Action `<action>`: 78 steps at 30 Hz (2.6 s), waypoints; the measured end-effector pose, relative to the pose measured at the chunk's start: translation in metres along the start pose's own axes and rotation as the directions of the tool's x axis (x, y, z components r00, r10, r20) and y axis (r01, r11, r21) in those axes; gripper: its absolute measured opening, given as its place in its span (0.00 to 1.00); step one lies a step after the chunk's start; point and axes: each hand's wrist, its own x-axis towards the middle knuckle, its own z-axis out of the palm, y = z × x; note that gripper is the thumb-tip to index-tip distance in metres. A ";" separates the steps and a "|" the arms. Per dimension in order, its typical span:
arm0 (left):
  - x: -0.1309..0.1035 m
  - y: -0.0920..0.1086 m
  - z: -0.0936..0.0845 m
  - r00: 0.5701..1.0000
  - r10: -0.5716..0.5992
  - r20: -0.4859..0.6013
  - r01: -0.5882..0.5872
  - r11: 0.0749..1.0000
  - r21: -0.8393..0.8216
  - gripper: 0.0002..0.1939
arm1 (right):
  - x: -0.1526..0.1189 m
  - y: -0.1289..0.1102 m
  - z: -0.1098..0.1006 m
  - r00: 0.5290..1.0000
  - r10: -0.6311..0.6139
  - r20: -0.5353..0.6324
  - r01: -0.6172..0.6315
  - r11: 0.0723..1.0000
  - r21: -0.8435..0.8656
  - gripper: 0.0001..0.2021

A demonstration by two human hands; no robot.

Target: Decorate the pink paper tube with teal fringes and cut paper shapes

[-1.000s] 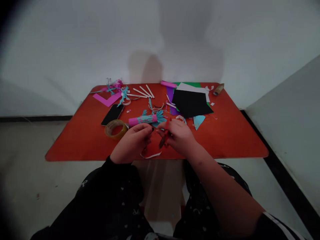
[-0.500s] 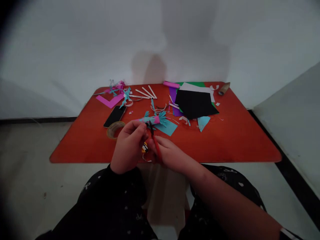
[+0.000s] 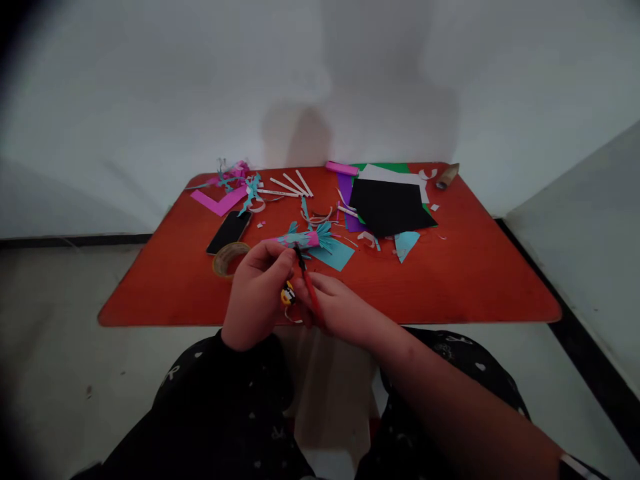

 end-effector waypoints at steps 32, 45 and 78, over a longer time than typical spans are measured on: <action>0.003 -0.003 -0.005 0.997 -0.078 0.027 0.079 0.995 -0.053 0.13 | 0.004 0.006 -0.004 1.000 -0.016 0.018 0.014 0.990 0.141 0.26; 0.009 0.007 -0.020 0.987 -0.061 0.150 0.044 0.993 0.113 0.10 | -0.005 0.002 -0.029 0.995 0.091 0.052 -0.088 0.995 -0.048 0.27; 0.009 -0.011 -0.006 0.978 -0.021 0.209 -0.031 0.970 0.242 0.08 | 0.009 -0.001 -0.026 0.875 -0.168 -0.453 0.226 0.971 0.077 0.11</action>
